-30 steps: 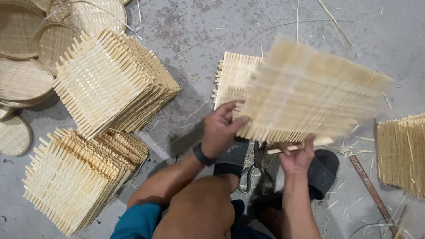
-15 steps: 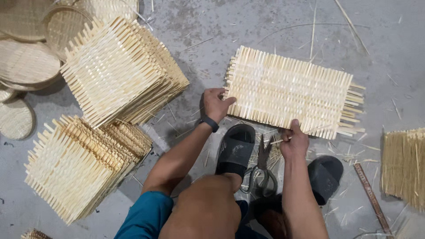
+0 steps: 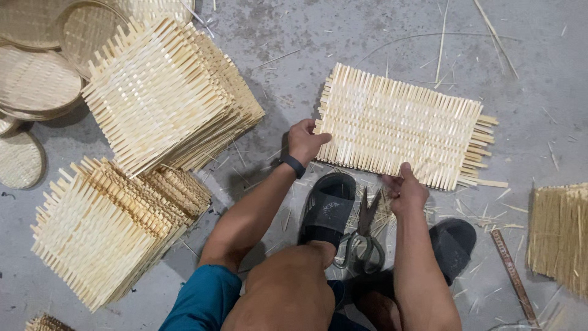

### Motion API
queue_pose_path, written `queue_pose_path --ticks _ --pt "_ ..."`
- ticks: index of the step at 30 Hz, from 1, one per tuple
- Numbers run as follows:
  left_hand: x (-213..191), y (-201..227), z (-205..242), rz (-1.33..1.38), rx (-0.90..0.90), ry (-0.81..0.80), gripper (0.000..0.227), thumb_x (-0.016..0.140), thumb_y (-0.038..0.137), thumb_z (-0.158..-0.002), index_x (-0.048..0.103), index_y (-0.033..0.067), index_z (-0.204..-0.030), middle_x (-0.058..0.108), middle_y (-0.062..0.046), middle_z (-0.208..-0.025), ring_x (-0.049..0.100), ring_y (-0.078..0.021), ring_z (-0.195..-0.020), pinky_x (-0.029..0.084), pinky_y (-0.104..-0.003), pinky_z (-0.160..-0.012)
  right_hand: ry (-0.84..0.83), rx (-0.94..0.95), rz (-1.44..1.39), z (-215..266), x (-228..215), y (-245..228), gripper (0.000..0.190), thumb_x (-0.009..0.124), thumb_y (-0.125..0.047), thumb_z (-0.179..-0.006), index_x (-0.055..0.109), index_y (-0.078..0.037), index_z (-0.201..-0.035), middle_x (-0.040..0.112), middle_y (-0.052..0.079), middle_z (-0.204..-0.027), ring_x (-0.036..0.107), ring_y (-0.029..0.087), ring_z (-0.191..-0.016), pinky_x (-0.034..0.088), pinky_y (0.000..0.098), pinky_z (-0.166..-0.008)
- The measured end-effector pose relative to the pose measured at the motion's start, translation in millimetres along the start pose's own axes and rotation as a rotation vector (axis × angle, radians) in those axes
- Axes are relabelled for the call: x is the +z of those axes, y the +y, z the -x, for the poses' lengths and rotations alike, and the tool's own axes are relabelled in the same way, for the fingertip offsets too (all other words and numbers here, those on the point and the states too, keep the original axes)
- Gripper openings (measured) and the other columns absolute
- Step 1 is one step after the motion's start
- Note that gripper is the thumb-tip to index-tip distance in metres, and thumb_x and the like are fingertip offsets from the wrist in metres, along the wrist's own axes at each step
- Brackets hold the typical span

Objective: The person sits on the floor and uses shears to cut rectangular bamboo mats in half. They repeatedly pick up mats, cut them, and stack the halves into separate piles.

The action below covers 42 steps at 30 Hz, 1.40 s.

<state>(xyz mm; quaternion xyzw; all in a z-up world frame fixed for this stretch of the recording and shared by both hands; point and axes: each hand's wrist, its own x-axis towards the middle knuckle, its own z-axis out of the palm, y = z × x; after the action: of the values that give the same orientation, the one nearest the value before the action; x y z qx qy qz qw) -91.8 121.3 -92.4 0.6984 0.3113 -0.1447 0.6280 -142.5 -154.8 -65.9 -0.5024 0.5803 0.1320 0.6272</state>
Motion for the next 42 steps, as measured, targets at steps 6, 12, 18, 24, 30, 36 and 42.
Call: queue_pose_path --ticks 6,12,18,24,30,36,42 --pt "1 8 28 0.073 0.318 -0.051 0.042 0.074 0.005 -0.087 0.056 -0.0047 -0.124 0.072 -0.013 -0.111 0.069 -0.0149 -0.098 0.057 -0.029 -0.086 -0.042 -0.542 0.425 44 -48 1 0.033 0.063 -0.033 -0.109 0.063 0.000 -0.112 0.065 0.008 -0.083 0.058 0.012 -0.065 0.044 0.0266 -0.053" --pt "10 16 43 0.419 0.298 -0.209 0.048 0.066 -0.001 -0.095 0.042 -0.0037 -0.137 0.063 -0.011 -0.121 0.063 -0.0144 -0.108 0.053 -0.028 -0.095 -0.278 -0.945 0.698 67 -26 -29 0.018 0.068 -0.013 -0.103 0.075 -0.009 -0.119 0.066 0.006 -0.096 0.061 0.012 -0.079 0.053 0.0271 -0.067" --pt "9 45 95 0.032 0.304 -0.219 0.024 0.063 0.007 -0.100 0.063 0.0000 -0.123 0.075 -0.011 -0.096 0.071 -0.0162 -0.074 0.056 -0.029 -0.060 -0.408 -1.024 0.429 79 11 -51 0.014 0.073 -0.007 -0.097 0.067 -0.005 -0.109 0.068 0.004 -0.100 0.069 0.013 -0.089 0.063 0.0280 -0.080" --pt "32 71 164 -0.078 1.133 -0.440 0.040 0.060 0.002 -0.098 0.063 0.0057 -0.138 0.077 -0.017 -0.116 0.064 -0.0131 -0.060 0.056 -0.028 -0.059 -0.580 -0.999 -0.393 79 -62 -83 0.013 0.067 -0.004 -0.113 0.059 0.001 -0.123 0.065 0.012 -0.106 0.065 0.018 -0.088 0.054 0.0258 -0.074" --pt "21 60 149 -0.219 0.673 -0.134 0.022 0.077 0.019 -0.091 0.069 0.0040 -0.105 0.073 -0.020 -0.103 0.069 -0.0224 -0.075 0.056 -0.035 -0.069 -0.458 -1.168 -0.027 89 -82 -77 0.006 0.067 -0.006 -0.114 0.067 -0.007 -0.120 0.067 0.007 -0.102 0.066 0.013 -0.084 0.057 0.0258 -0.069" --pt "-22 14 35 0.408 0.056 -0.274 0.046 0.071 0.005 -0.091 0.055 -0.0022 -0.134 0.074 -0.013 -0.119 0.071 -0.0202 -0.102 0.059 -0.034 -0.090 -0.365 -1.092 0.791 92 -20 -66 0.018 0.070 -0.009 -0.098 0.074 -0.011 -0.116 0.063 0.006 -0.108 0.066 0.017 -0.097 0.065 0.0277 -0.077" --pt "-35 -40 0 0.738 -0.155 -0.299 0.044 0.067 -0.002 -0.091 0.056 -0.0033 -0.133 0.070 -0.013 -0.121 0.071 -0.0221 -0.102 0.059 -0.037 -0.089 -0.443 -1.172 0.926 66 49 -32 0.018 0.076 -0.012 -0.093 0.073 -0.006 -0.110 0.067 0.012 -0.101 0.069 0.027 -0.091 0.055 0.0375 -0.081"
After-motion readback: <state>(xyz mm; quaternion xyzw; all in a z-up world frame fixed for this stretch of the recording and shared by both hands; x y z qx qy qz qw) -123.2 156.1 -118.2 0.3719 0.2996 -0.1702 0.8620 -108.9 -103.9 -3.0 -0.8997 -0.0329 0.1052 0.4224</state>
